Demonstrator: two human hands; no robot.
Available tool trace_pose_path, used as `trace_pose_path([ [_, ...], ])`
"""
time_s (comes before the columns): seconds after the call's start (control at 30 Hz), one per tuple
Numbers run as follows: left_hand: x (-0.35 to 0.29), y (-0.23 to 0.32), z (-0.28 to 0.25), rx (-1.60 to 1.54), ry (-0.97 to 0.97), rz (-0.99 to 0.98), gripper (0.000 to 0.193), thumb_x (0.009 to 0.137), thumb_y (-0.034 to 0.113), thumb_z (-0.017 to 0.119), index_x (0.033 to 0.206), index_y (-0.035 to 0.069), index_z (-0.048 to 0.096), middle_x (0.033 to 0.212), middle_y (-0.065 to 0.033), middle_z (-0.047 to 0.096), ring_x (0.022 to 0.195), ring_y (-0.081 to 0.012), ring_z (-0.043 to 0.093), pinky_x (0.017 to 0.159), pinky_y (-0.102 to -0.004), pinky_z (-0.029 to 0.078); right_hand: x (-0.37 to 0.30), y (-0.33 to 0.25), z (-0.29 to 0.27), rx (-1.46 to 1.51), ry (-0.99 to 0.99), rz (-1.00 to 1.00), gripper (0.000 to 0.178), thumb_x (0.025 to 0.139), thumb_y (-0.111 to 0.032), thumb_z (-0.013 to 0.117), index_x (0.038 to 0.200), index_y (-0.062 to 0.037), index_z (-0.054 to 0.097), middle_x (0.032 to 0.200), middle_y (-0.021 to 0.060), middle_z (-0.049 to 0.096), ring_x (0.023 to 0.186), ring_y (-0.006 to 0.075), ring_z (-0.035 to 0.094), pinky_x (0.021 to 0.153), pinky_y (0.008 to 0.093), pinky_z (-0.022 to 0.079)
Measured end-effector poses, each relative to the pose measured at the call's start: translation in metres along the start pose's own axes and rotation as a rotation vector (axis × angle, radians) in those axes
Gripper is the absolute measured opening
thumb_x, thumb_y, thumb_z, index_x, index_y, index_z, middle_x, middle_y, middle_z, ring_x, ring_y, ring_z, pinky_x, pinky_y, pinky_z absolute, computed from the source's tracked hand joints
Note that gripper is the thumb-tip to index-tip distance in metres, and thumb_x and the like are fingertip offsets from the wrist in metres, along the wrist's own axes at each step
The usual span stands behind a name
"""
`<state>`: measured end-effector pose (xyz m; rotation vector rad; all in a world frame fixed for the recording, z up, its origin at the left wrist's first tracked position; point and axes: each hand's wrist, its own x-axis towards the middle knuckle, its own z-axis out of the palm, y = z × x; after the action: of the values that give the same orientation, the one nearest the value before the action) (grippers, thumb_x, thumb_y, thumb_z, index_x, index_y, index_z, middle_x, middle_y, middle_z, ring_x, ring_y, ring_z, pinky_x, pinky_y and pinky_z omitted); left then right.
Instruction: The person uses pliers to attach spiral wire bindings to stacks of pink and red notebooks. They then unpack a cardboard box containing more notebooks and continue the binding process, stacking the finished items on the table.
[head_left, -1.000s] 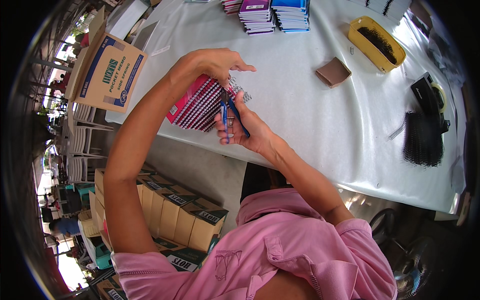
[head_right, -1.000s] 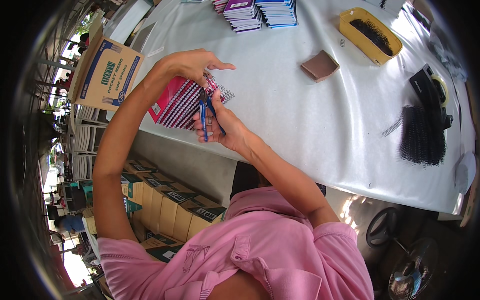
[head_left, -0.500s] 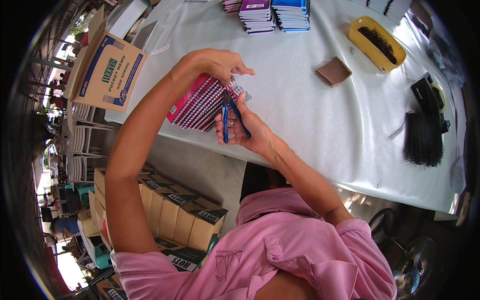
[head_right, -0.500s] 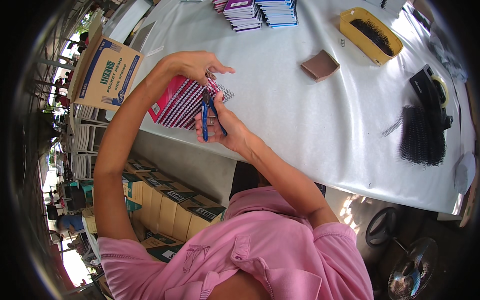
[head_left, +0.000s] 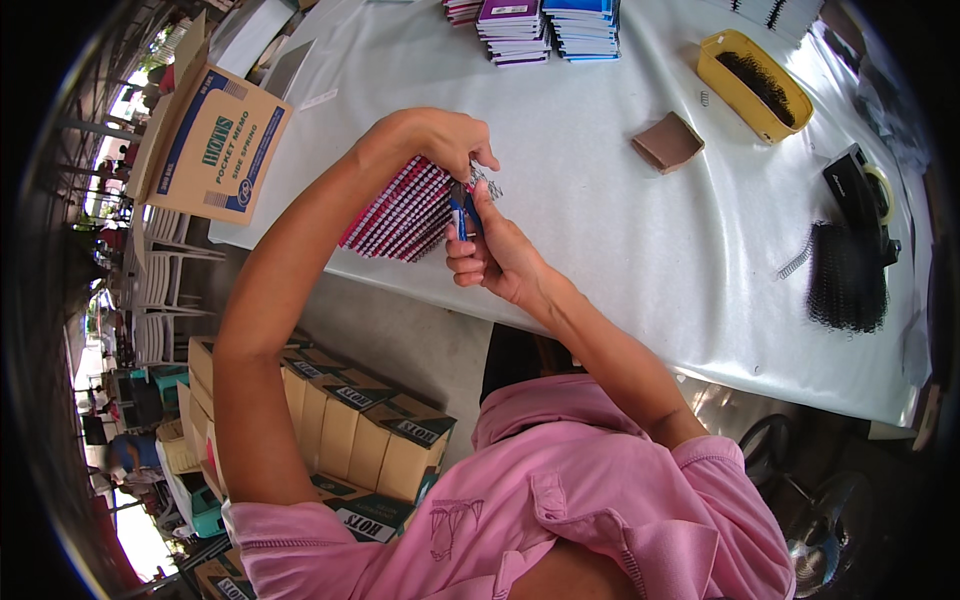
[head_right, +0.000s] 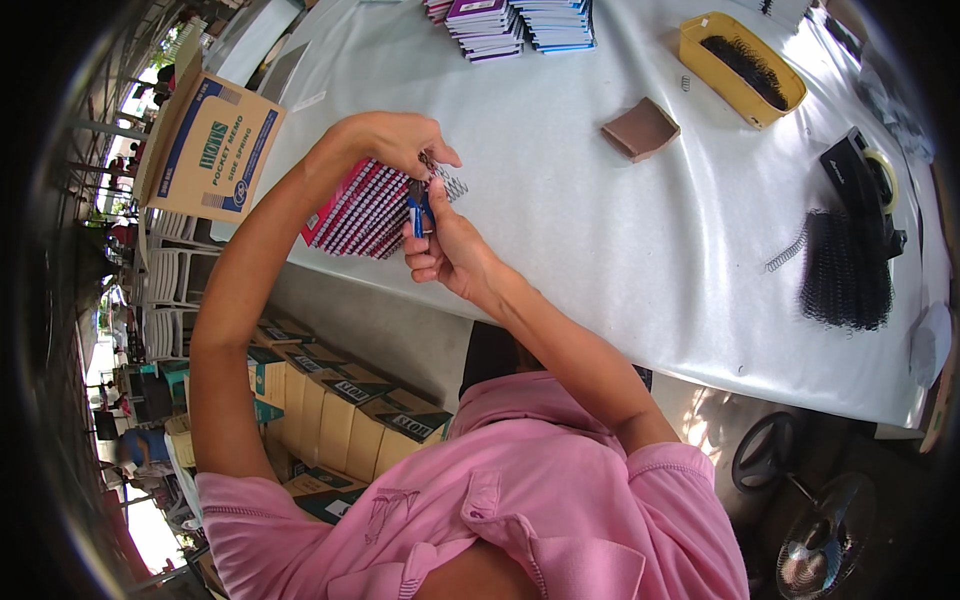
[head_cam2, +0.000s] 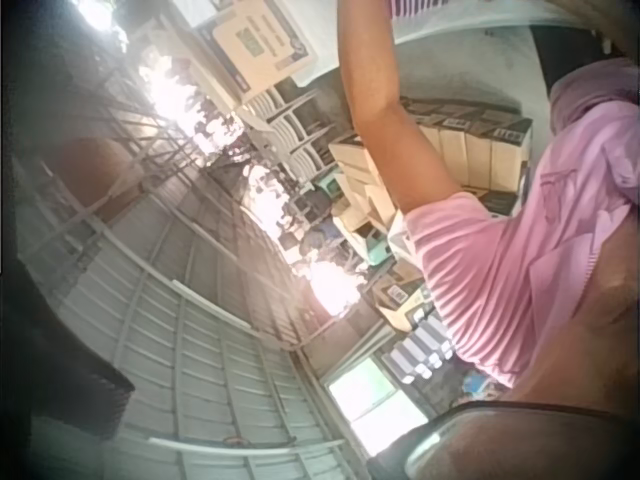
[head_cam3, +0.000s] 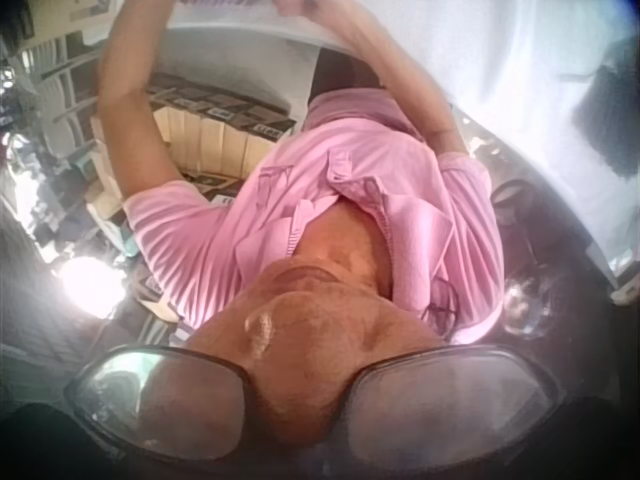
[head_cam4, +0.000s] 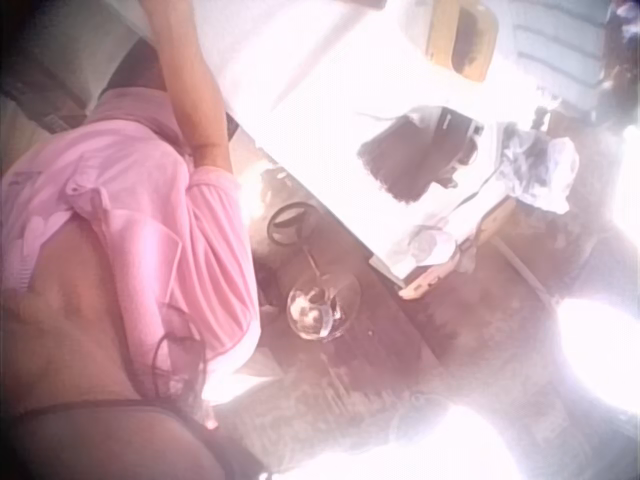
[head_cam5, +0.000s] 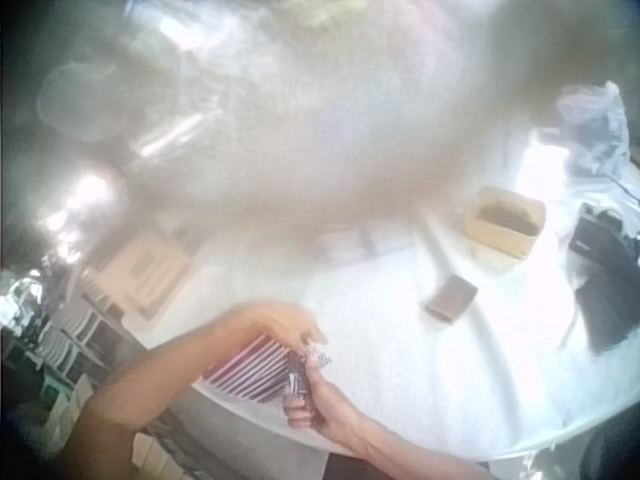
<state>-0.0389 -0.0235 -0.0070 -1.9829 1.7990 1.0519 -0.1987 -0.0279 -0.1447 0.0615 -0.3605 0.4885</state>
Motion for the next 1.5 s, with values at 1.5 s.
trace_pose_path([
  [1.5, 0.021, -0.002, 0.03, 0.138, 0.089, -0.092, 0.047, 0.068, 0.001, 0.065, 0.115, -0.002, 0.061, 0.106, -0.0206, 0.065, 0.1, -0.0336, 0.062, 0.083, -0.0375, 0.05, -0.012, 0.019, 0.03, -0.247, 0.724, -0.127, 0.075, 0.088, -0.072, 0.026, 0.084, -0.0026, 0.055, 0.066, 0.0011, 0.042, 0.057, 0.0141, 0.039, 0.055, 0.0299, 0.039],
])
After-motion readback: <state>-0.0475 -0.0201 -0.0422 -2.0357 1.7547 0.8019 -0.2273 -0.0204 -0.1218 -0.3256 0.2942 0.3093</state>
